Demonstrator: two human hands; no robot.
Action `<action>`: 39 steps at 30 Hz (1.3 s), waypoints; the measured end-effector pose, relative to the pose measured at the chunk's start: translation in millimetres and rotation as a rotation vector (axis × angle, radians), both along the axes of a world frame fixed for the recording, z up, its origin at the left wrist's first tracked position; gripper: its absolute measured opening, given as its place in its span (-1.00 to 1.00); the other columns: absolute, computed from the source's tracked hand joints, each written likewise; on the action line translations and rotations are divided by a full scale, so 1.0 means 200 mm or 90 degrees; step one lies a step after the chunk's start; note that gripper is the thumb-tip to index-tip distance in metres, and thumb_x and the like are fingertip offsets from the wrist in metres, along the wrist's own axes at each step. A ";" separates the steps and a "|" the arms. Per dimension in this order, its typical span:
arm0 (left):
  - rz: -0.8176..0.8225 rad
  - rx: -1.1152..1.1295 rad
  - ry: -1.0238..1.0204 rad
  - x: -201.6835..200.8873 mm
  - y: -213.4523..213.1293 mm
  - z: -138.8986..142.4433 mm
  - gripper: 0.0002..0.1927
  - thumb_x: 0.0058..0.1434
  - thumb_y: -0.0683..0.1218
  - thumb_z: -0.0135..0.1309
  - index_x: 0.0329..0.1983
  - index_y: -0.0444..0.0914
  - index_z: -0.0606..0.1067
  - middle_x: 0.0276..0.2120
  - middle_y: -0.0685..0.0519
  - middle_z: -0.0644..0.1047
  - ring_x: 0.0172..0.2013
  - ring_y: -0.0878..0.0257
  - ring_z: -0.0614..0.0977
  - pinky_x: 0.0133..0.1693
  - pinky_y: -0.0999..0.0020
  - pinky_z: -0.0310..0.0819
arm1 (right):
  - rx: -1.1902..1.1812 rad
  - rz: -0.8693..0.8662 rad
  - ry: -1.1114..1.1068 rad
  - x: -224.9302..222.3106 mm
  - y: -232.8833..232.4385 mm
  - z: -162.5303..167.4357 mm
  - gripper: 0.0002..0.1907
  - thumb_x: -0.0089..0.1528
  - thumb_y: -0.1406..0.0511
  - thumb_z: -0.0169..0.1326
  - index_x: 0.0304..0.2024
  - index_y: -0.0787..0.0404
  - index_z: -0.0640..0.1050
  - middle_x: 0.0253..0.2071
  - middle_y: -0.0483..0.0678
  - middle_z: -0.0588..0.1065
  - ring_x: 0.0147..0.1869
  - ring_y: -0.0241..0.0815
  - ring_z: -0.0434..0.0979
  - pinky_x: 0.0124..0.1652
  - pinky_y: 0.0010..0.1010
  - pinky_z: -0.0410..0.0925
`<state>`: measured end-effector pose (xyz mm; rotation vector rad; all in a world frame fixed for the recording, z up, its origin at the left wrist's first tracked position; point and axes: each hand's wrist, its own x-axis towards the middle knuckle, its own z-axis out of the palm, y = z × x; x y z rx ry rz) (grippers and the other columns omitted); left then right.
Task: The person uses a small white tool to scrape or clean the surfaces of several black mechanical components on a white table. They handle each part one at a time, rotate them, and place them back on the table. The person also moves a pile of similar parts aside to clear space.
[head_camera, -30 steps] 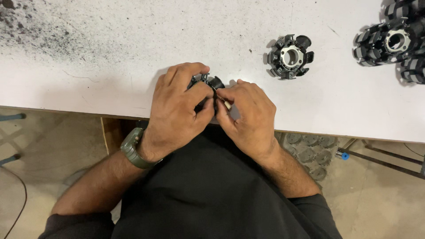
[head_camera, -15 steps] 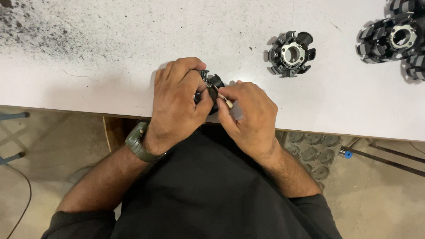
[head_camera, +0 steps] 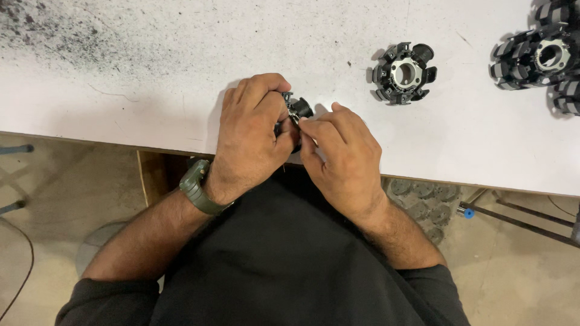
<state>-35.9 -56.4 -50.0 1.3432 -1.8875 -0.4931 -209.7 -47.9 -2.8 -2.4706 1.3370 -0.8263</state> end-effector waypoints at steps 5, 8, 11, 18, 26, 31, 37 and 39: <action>0.006 -0.034 0.040 0.09 0.03 0.13 -0.83 0.15 -0.25 0.22 -0.31 -0.26 0.42 0.09 -0.02 0.44 0.08 0.10 0.49 0.14 0.08 0.38 | -0.001 0.008 -0.049 0.01 0.04 0.05 -0.76 0.25 0.48 0.27 -0.08 0.24 0.53 -0.20 -0.02 0.52 -0.11 -0.01 0.60 0.20 -0.11 0.49; 0.006 -0.087 -0.035 0.18 0.04 0.21 -0.78 0.19 -0.21 0.25 -0.21 -0.29 0.42 0.10 -0.12 0.39 0.10 0.02 0.48 0.09 0.11 0.41 | -0.010 -0.019 -0.137 0.00 0.03 0.04 -0.78 0.28 0.50 0.23 -0.06 0.27 0.49 -0.23 -0.04 0.52 -0.16 -0.07 0.60 0.24 -0.12 0.48; -0.056 -0.043 -0.109 0.20 0.03 0.25 -0.75 0.18 -0.16 0.30 -0.20 -0.31 0.45 0.00 -0.10 0.41 -0.03 0.05 0.50 -0.04 0.14 0.42 | 0.022 -0.040 -0.164 0.00 0.04 0.00 -0.78 0.29 0.50 0.22 -0.08 0.25 0.48 -0.24 -0.02 0.52 -0.20 -0.11 0.57 0.22 -0.16 0.50; -0.065 0.033 -0.249 0.06 -0.01 0.27 -0.77 0.25 -0.12 0.27 -0.18 -0.36 0.52 -0.15 -0.07 0.42 -0.20 0.10 0.49 -0.18 0.12 0.42 | 0.027 -0.046 -0.169 -0.01 0.03 -0.05 -0.78 0.27 0.51 0.22 -0.14 0.24 0.46 -0.28 -0.03 0.51 -0.22 -0.11 0.54 0.14 -0.20 0.50; -0.033 -0.054 -0.179 0.08 -0.02 0.27 -0.77 0.15 -0.17 0.26 -0.15 -0.30 0.52 0.09 -0.10 0.47 0.04 0.01 0.50 0.02 0.03 0.41 | 0.032 -0.053 -0.175 -0.05 0.00 -0.02 -0.78 0.26 0.50 0.23 -0.14 0.24 0.46 -0.27 -0.03 0.51 -0.23 -0.10 0.54 0.09 -0.22 0.50; -0.070 -0.070 -0.194 0.10 -0.04 0.26 -0.80 0.20 -0.20 0.26 -0.12 -0.23 0.54 0.20 -0.03 0.46 0.22 0.05 0.47 0.18 0.01 0.36 | 0.032 -0.045 -0.168 -0.07 -0.03 -0.04 -0.79 0.26 0.50 0.22 -0.13 0.25 0.47 -0.26 -0.03 0.52 -0.21 -0.09 0.55 0.10 -0.21 0.50; -0.146 -0.024 -0.135 0.07 -0.02 0.25 -0.82 0.27 -0.22 0.19 -0.07 -0.32 0.54 0.09 -0.06 0.54 0.04 0.06 0.61 0.07 0.12 0.53 | -0.005 -0.035 -0.132 -0.08 -0.01 -0.05 -0.78 0.25 0.49 0.24 -0.12 0.23 0.49 -0.19 -0.02 0.55 -0.01 -0.06 0.59 0.32 0.02 0.34; -0.101 -0.033 -0.122 0.07 -0.02 0.25 -0.84 0.33 -0.20 0.18 -0.07 -0.35 0.53 0.05 -0.08 0.55 -0.03 0.04 0.64 -0.04 0.19 0.57 | -0.033 -0.021 -0.122 -0.08 0.01 -0.05 -0.76 0.21 0.48 0.25 -0.12 0.21 0.50 -0.18 -0.01 0.55 0.10 -0.01 0.58 0.38 0.10 0.22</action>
